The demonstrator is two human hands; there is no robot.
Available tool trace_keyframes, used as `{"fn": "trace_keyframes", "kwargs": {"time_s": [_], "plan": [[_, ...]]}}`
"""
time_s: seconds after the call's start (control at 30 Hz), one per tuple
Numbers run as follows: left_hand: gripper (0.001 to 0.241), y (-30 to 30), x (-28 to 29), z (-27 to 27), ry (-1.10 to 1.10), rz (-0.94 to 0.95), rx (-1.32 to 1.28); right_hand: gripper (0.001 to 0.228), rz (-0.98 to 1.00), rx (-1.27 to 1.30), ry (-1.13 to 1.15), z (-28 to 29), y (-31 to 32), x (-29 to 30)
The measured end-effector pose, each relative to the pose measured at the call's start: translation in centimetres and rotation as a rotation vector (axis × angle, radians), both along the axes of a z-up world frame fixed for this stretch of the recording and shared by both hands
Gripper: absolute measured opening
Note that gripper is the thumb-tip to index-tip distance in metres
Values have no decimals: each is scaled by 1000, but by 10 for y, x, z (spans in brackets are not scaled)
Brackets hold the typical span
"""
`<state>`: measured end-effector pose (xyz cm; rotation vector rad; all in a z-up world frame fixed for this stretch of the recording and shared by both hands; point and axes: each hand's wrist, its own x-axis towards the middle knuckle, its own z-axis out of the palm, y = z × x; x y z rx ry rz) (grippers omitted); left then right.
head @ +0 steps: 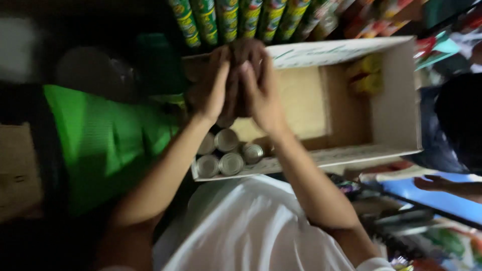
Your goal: Cleaning individual cans with a cloth and placing them neatly on a grocery store shelf.
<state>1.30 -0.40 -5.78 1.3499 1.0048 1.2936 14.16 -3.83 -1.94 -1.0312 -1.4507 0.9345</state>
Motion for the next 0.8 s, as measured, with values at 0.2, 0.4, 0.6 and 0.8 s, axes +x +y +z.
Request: {"fn": "trace_keyframes", "kwargs": {"time_s": [0.2,0.4,0.6,0.8], "plan": [[45,-30,58,60,239,67,156,40,47,-54,61,26,-46,54],[49,-43,148,43,-105,70,-19,31,36,2,58,24,-7,135],[46,-23,175,20,-430,204,-111,25,-15,-64,38,17,-27,148],[61,-33,172,34,-516,138,-315,33,-1,-56,17,4,-4,152]]}}
